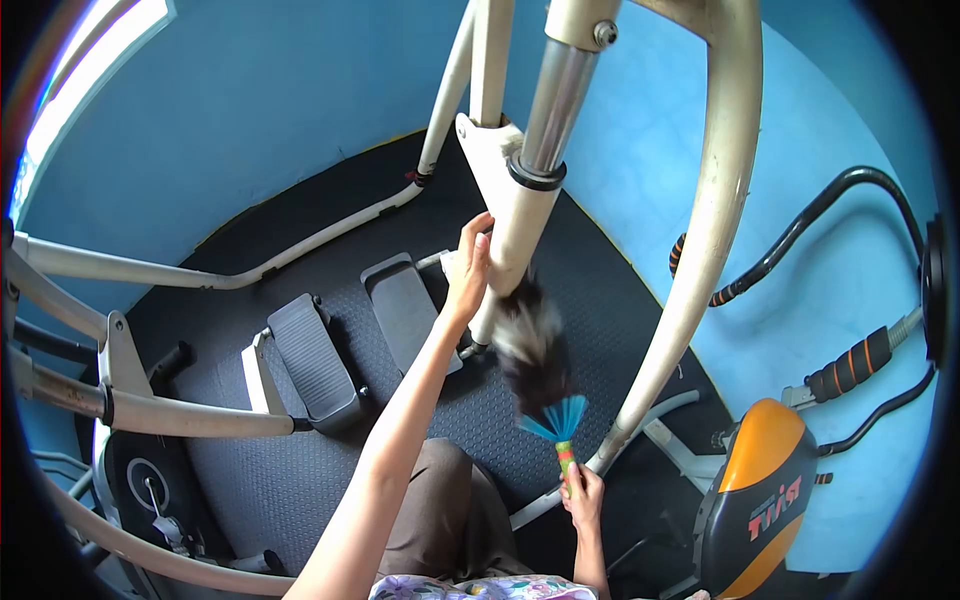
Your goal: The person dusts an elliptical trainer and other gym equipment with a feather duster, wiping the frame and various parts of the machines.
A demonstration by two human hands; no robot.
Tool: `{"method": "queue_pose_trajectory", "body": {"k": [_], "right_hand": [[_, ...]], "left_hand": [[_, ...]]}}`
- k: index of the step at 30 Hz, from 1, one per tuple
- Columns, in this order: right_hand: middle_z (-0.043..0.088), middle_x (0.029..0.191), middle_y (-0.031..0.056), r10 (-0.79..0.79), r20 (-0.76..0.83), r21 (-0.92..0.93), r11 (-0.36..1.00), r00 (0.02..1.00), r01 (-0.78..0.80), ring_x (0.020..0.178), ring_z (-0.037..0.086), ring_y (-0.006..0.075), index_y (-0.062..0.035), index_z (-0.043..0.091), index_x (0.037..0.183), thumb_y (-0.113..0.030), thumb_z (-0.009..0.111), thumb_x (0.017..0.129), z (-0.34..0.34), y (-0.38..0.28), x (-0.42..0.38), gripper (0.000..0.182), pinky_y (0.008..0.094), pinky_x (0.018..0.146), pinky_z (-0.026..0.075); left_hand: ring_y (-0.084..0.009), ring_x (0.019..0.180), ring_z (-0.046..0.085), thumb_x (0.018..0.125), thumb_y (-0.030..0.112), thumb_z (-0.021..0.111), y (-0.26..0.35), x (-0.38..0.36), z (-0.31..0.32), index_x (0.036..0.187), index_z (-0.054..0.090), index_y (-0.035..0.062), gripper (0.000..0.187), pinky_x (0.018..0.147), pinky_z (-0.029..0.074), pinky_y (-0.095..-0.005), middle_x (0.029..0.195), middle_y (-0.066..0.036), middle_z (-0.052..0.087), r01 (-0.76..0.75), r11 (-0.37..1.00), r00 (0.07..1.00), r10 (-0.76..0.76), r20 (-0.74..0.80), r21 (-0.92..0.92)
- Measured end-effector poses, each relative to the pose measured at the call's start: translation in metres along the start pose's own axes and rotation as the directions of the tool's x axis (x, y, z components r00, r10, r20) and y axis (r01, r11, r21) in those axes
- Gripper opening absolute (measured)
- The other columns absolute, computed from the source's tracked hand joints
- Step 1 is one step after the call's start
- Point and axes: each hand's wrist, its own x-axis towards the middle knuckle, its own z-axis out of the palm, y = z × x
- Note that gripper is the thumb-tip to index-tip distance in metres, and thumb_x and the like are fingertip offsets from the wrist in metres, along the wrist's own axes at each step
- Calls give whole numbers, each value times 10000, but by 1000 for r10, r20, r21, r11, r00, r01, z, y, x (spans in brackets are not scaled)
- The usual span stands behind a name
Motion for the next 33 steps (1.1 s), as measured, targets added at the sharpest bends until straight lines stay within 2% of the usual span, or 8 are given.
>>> {"method": "queue_pose_trajectory", "body": {"k": [11, 13, 15, 18, 23, 29, 31, 33], "right_hand": [[470, 537, 13, -665, -123, -366, 721, 737, 589, 425, 414, 64, -18, 509, 705, -280, 561, 819, -46, 80, -25, 291, 188, 397, 293], [473, 526, 8, -599, -131, -366, 770, 790, 523, 436, 429, 65, -17, 513, 711, -310, 542, 850, 4, 12, -26, 326, 202, 399, 305], [469, 513, -1, -490, -148, -419, 818, 859, 394, 436, 439, 65, -24, 500, 708, -340, 501, 886, 35, -6, -19, 362, 212, 397, 313], [450, 524, -12, -167, -72, -303, 943, 983, 138, 422, 419, 50, -45, 479, 736, -345, 467, 910, 52, 33, -10, 347, 209, 377, 308], [417, 531, -10, -28, -30, -124, 992, 999, 24, 407, 387, 35, -31, 476, 793, -344, 446, 920, 89, 32, -13, 340, 181, 358, 292], [439, 586, -6, 141, 27, -82, 987, 990, -139, 445, 407, 67, -66, 461, 903, -494, 363, 909, 150, 47, 49, 439, 213, 383, 319], [425, 571, -7, 193, 125, 134, 969, 973, -209, 413, 365, 62, -77, 439, 898, -517, 376, 895, 161, 69, 70, 445, 217, 370, 289], [414, 563, -10, 201, 168, 217, 947, 965, -235, 400, 340, 56, -82, 429, 890, -530, 383, 887, 175, 82, 77, 451, 214, 364, 269]], "left_hand": [[-251, 1188, 391, 796, 729, 107, -12, 0, -9, 1344, 272, 46, 891, 1020, 212, -382, 1287, -150, 435, 233, 882, 971, -231, 56, -410], [-249, 1181, 403, 790, 735, 114, -31, 3, -14, 1341, 279, 47, 896, 1017, 231, -368, 1281, -143, 442, -77, 957, 984, 119, 136, -279], [-226, 1127, 450, 800, 724, 190, -8, 5, -19, 1313, 336, 39, 868, 971, 324, -352, 1224, -132, 488, 284, 660, 959, -199, 202, -696], [-225, 1117, 446, 850, 592, 395, -32, 7, -25, 1249, 428, 20, 699, 978, 316, -341, 1212, -136, 489, 414, 717, 884, -464, 60, -561], [-309, 1276, 285, 831, 454, 531, -86, -23, -30, 1346, 256, -1, 740, 1055, 196, -337, 1366, -217, 302, 374, 913, 905, -321, -279, 163], [-336, 1233, 346, 848, 157, 481, -152, -23, -42, 1239, 447, 11, 418, 1033, 266, -370, 1279, -219, 419, -117, 816, 989, 44, 141, 566], [-363, 1135, 454, 800, 68, 432, -163, -29, -52, 1154, 531, 24, 371, 984, 347, -370, 1166, -227, 515, 225, 804, 869, -421, 259, 551], [-368, 1130, 456, 790, 61, 435, -175, -35, -58, 1125, 549, 31, 355, 972, 363, -369, 1164, -229, 516, 92, 825, 929, -273, 251, 557]]}}
